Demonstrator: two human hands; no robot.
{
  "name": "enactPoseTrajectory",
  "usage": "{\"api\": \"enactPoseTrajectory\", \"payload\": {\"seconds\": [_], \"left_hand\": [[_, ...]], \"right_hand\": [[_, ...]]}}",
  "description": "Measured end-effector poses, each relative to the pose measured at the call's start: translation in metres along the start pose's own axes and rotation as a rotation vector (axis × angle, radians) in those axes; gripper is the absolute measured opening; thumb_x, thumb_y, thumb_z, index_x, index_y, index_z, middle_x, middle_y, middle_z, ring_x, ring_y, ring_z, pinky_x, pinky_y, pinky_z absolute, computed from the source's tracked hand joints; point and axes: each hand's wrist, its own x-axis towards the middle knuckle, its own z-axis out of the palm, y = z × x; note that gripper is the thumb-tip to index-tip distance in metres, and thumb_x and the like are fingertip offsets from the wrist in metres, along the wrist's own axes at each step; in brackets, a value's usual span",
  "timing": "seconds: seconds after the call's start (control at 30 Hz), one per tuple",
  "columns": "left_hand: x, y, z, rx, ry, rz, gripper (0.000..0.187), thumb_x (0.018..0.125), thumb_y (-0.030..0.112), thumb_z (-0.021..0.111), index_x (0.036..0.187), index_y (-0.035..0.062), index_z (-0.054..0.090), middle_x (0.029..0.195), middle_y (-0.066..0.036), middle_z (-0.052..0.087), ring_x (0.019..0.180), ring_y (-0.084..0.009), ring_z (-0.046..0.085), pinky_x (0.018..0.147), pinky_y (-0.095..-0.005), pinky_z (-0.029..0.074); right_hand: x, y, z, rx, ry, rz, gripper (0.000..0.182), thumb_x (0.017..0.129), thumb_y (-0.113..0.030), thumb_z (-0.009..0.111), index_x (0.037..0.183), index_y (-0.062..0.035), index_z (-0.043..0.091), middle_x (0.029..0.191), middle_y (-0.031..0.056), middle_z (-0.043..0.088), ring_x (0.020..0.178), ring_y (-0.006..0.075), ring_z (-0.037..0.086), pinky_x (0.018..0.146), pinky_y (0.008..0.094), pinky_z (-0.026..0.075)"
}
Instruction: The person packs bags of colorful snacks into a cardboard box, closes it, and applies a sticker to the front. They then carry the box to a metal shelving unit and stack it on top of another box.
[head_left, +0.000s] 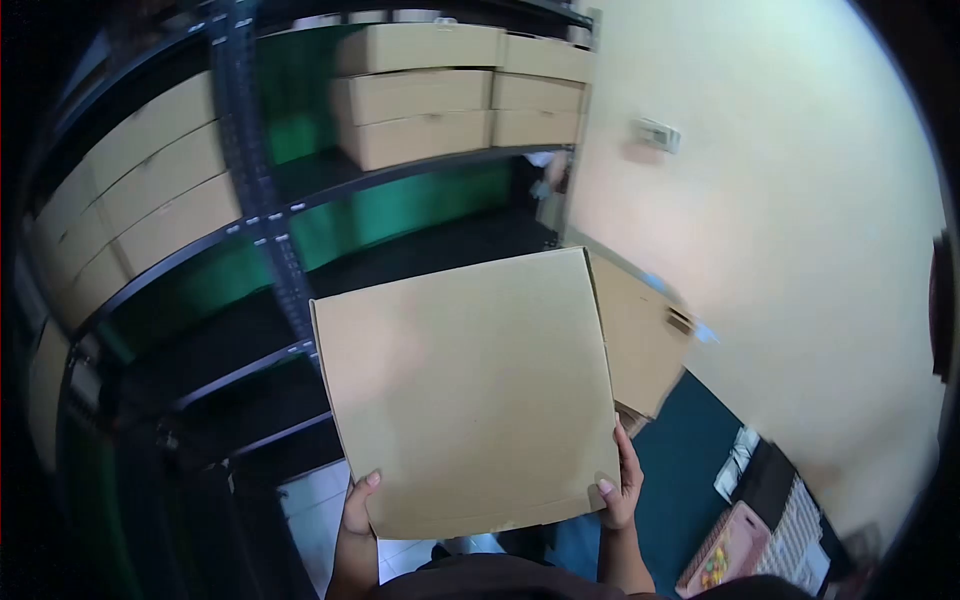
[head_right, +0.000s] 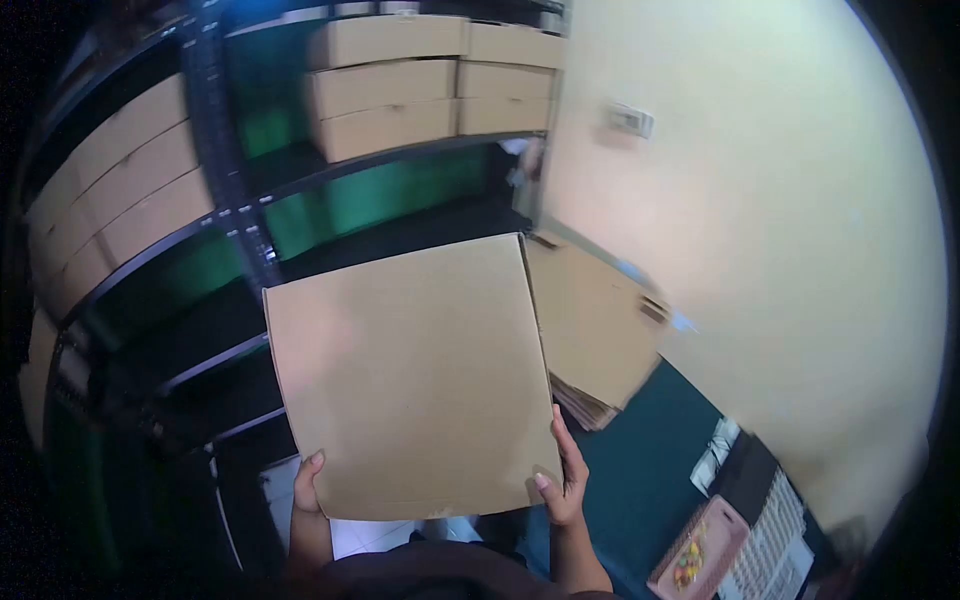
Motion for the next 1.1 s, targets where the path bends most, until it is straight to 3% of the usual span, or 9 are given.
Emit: {"api": "enactPoseTrajectory", "payload": {"seconds": [0.13, 0.27, 0.37, 0.5, 0.6, 0.73, 0.8, 0.87, 1.1], "left_hand": [[0.03, -0.045, 0.07, 0.081, -0.201, -0.128, 0.054, 0.084, 0.027, 0.049, 0.126, -0.0038, 0.038, 0.121, -0.018, 0.05, 0.109, -0.0265, 0.052, 0.089, -0.036, 0.044], [0.043, -0.104, 0.159, 0.161, -0.485, -0.193, 0.063, 0.082, 0.023, 0.051, 0.135, -0.0016, 0.026, 0.126, -0.017, 0.045, 0.113, -0.0257, 0.049, 0.094, -0.0356, 0.04], [0.047, -0.162, 0.209, 0.131, -0.596, -0.412, 0.073, 0.081, 0.011, 0.052, 0.142, 0.0094, 0.012, 0.136, -0.015, 0.032, 0.126, -0.0244, 0.032, 0.1, -0.0333, 0.031], [0.058, -0.215, 0.264, 0.156, -0.654, -0.561, 0.072, 0.081, 0.011, 0.052, 0.142, 0.0087, 0.014, 0.134, -0.015, 0.035, 0.122, -0.0258, 0.037, 0.099, -0.0345, 0.033], [0.073, -0.277, 0.275, 0.192, -0.685, -0.597, 0.069, 0.08, 0.011, 0.052, 0.14, 0.0076, 0.019, 0.131, -0.015, 0.039, 0.12, -0.0259, 0.04, 0.098, -0.0347, 0.035], [0.084, -0.327, 0.275, 0.243, -0.661, -0.612, 0.068, 0.079, 0.011, 0.053, 0.139, 0.0082, 0.023, 0.129, -0.014, 0.041, 0.117, -0.026, 0.043, 0.096, -0.0351, 0.037], [0.098, -0.362, 0.248, 0.258, -0.652, -0.642, 0.069, 0.078, 0.011, 0.054, 0.139, 0.0084, 0.023, 0.129, -0.014, 0.041, 0.116, -0.0266, 0.044, 0.096, -0.0358, 0.038], [0.103, -0.372, 0.24, 0.278, -0.607, -0.653, 0.071, 0.077, 0.011, 0.055, 0.14, 0.0098, 0.022, 0.13, -0.014, 0.041, 0.117, -0.0273, 0.043, 0.095, -0.0372, 0.038], [0.124, -0.387, 0.241, 0.49, -0.632, -0.734, 0.076, 0.077, 0.015, 0.058, 0.141, 0.0156, 0.018, 0.131, -0.015, 0.04, 0.119, -0.0294, 0.042, 0.094, -0.0391, 0.039]], "right_hand": [[-0.05, -0.018, -0.076, -0.096, 0.307, -0.027, 0.07, 0.074, -0.028, 0.061, 0.131, 0.0061, 0.037, 0.139, 0.0249, 0.031, 0.131, 0.0325, 0.028, 0.108, 0.0426, 0.019], [-0.1, -0.043, -0.156, -0.113, 0.647, 0.017, 0.08, 0.07, -0.03, 0.063, 0.134, 0.0053, 0.031, 0.135, 0.0184, 0.038, 0.125, 0.0272, 0.037, 0.104, 0.0388, 0.028], [-0.132, -0.064, -0.204, -0.212, 0.801, 0.029, 0.075, 0.07, -0.028, 0.056, 0.134, 0.0049, 0.032, 0.133, 0.0191, 0.039, 0.124, 0.0277, 0.038, 0.104, 0.0384, 0.029], [-0.167, -0.067, -0.25, -0.323, 0.891, 0.061, 0.074, 0.068, -0.022, 0.055, 0.133, 0.0045, 0.033, 0.133, 0.0191, 0.039, 0.124, 0.0278, 0.038, 0.104, 0.0382, 0.029], [-0.181, -0.063, -0.277, -0.316, 0.915, 0.165, 0.059, 0.074, -0.004, 0.053, 0.131, 0.0015, 0.039, 0.136, 0.0168, 0.039, 0.129, 0.025, 0.032, 0.107, 0.0353, 0.023], [-0.202, -0.058, -0.32, -0.428, 0.906, 0.315, 0.048, 0.081, -0.001, 0.052, 0.128, -0.0017, 0.044, 0.129, 0.0138, 0.047, 0.117, 0.0207, 0.047, 0.098, 0.032, 0.036], [-0.223, -0.068, -0.354, -0.777, 0.959, 0.603, 0.038, 0.082, -0.001, 0.051, 0.119, -0.0022, 0.053, 0.114, 0.014, 0.058, 0.103, 0.0215, 0.056, 0.089, 0.0325, 0.042], [-0.259, -0.062, -0.4, -1.068, 1.124, 0.371, 0.029, 0.083, -0.004, 0.05, 0.11, 0.0008, 0.059, 0.1, 0.015, 0.062, 0.095, 0.0219, 0.059, 0.081, 0.0308, 0.046], [-0.377, -0.031, -0.522, -1.233, 1.542, 0.656, 0.018, 0.079, -0.006, 0.056, 0.092, 0.0019, 0.067, 0.091, 0.0195, 0.064, 0.084, 0.028, 0.062, 0.076, 0.0327, 0.047]]}}
